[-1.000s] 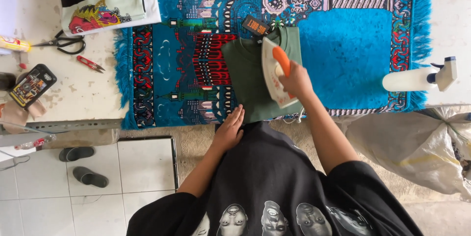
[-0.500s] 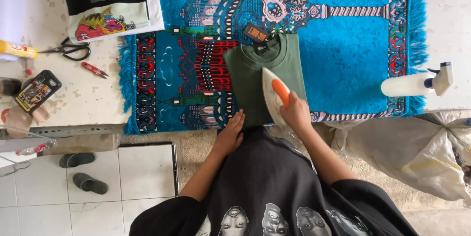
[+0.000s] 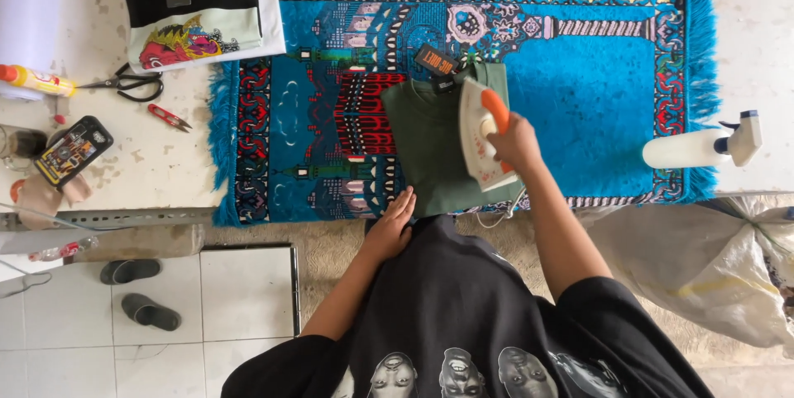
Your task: The person is ironing a green t-shirt on a table and then folding it neatly.
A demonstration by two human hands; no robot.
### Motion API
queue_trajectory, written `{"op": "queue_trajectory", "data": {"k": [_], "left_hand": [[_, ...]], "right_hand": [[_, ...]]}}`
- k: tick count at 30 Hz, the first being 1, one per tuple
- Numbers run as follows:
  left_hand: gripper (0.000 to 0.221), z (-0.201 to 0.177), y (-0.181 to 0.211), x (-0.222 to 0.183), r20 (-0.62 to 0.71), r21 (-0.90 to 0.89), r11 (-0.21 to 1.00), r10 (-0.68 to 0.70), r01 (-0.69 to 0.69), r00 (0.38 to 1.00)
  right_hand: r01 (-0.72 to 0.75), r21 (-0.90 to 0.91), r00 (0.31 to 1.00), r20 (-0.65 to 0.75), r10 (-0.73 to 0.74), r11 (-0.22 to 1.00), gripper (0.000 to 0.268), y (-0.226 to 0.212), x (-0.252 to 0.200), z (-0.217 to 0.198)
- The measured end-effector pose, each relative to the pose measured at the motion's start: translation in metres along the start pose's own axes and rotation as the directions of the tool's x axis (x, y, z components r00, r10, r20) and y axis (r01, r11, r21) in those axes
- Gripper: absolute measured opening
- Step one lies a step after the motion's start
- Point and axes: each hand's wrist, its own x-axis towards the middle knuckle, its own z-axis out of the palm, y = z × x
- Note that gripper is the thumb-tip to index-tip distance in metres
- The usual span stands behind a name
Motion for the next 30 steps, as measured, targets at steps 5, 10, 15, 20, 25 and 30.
{"op": "queue_trajectory", "data": {"k": [5,10,15,20,25,30], "left_hand": [[0.084,0.003,-0.002,0.002,-0.021,-0.029,1.0,0.002,-0.003,1.0],[0.083,0.007,-0.003,0.001,-0.04,-0.051,0.999,0.009,-0.011,0.999],[0.083,0.004,-0.002,0.002,-0.046,-0.028,1.0,0.006,-0.007,0.999],[0.084,0.007,-0.007,0.003,-0.009,-0.009,1.0,-0.004,0.004,1.0],[0.085,0.004,-0.005,0.001,0.01,0.013,1.0,0.002,-0.002,1.0],[0.083,0.01,-0.009,0.003,0.002,0.019,1.0,0.01,-0.01,1.0]], "right_hand": [[0.129,-0.288,0.99,0.094,-0.106,0.949,0.055,0.005,-0.08,0.026],[0.147,-0.436,0.986,0.133,-0.098,0.888,0.058,0.056,-0.109,0.056],[0.078,-0.398,0.994,-0.04,-0.103,0.914,0.038,0.049,-0.083,0.049],[0.017,-0.322,0.981,-0.179,-0.078,0.947,0.041,0.044,0.027,0.014],[-0.048,-0.029,0.99,-0.137,0.043,0.998,0.049,0.036,0.094,-0.025],[-0.033,-0.035,0.993,-0.116,0.029,0.999,0.048,0.045,0.076,-0.029]]}}
